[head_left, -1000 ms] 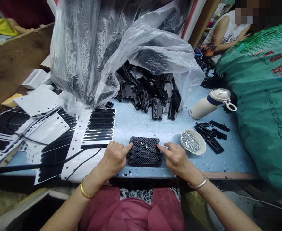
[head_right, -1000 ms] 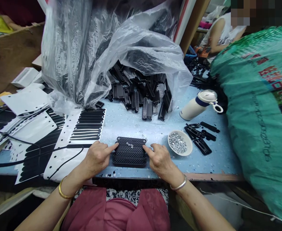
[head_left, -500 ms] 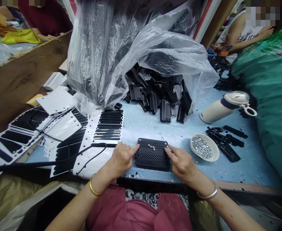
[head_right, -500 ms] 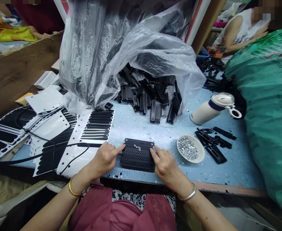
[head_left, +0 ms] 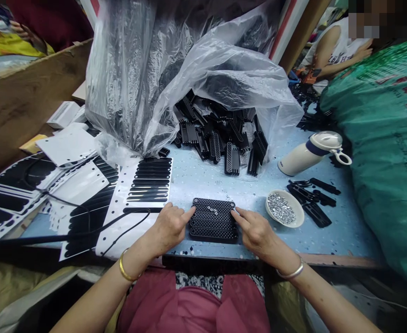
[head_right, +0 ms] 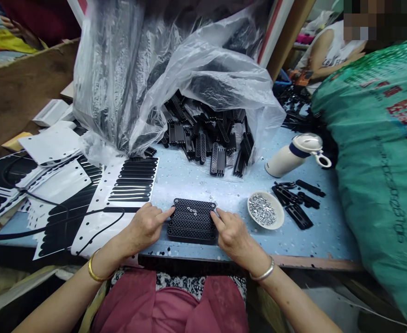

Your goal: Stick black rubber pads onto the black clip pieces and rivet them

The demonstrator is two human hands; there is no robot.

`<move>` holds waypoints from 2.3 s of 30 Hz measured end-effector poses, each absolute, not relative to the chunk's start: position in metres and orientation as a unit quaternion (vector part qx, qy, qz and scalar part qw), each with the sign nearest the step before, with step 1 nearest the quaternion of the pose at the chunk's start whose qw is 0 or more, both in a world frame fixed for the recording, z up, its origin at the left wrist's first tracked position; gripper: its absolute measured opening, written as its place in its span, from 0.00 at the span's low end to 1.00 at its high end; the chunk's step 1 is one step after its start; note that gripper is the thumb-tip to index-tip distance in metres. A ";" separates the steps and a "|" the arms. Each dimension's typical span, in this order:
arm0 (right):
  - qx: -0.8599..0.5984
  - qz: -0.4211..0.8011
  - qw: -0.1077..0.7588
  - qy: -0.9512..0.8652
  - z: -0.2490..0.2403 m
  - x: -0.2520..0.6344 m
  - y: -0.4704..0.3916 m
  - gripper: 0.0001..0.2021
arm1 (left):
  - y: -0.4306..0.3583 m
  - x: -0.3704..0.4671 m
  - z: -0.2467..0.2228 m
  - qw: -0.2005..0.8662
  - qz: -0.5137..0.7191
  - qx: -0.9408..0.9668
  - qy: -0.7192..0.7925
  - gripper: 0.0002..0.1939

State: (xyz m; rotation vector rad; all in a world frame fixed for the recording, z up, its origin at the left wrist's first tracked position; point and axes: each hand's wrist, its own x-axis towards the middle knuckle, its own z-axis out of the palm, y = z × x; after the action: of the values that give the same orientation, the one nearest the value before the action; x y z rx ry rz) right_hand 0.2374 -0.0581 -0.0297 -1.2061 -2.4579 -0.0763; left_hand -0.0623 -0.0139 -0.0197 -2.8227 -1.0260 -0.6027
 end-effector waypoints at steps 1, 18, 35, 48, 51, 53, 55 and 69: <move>-0.434 -0.026 0.196 -0.879 -0.028 0.237 -0.059 0.28 | -0.014 -0.062 -0.021 0.037 -0.204 -0.920 -0.332 0.25; -0.436 0.088 0.255 -0.859 -0.016 0.225 -0.050 0.26 | -0.014 -0.058 -0.021 0.054 -0.213 -0.924 -0.313 0.23; -0.439 -0.023 0.255 -0.861 -0.010 0.216 -0.050 0.19 | -0.013 -0.046 0.001 -0.038 -0.226 -0.915 -0.332 0.20; -0.427 0.018 0.200 -0.882 -0.007 0.202 -0.047 0.22 | -0.015 -0.027 0.010 -0.086 -0.120 -0.936 -0.319 0.20; -0.434 -0.016 0.226 -0.872 -0.010 0.206 -0.052 0.21 | -0.020 -0.034 0.006 -0.083 -0.158 -0.930 -0.322 0.19; -0.434 -0.033 0.223 -0.872 -0.009 0.205 -0.055 0.22 | -0.022 -0.036 0.004 -0.073 -0.177 -0.925 -0.327 0.19; -0.429 -0.034 0.204 -0.879 -0.006 0.203 -0.058 0.23 | -0.024 -0.037 0.003 -0.064 -0.186 -0.926 -0.323 0.20; -0.437 -0.062 0.073 -0.894 0.000 0.211 -0.071 0.27 | -0.031 -0.030 0.004 0.007 -0.083 -0.951 -0.296 0.27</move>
State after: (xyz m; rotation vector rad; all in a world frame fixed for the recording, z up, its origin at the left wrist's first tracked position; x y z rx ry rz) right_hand 0.2108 -0.0706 0.0005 -1.3117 -2.6861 -0.1849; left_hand -0.0304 -0.0305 0.0045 -2.9752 -0.9272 -0.2609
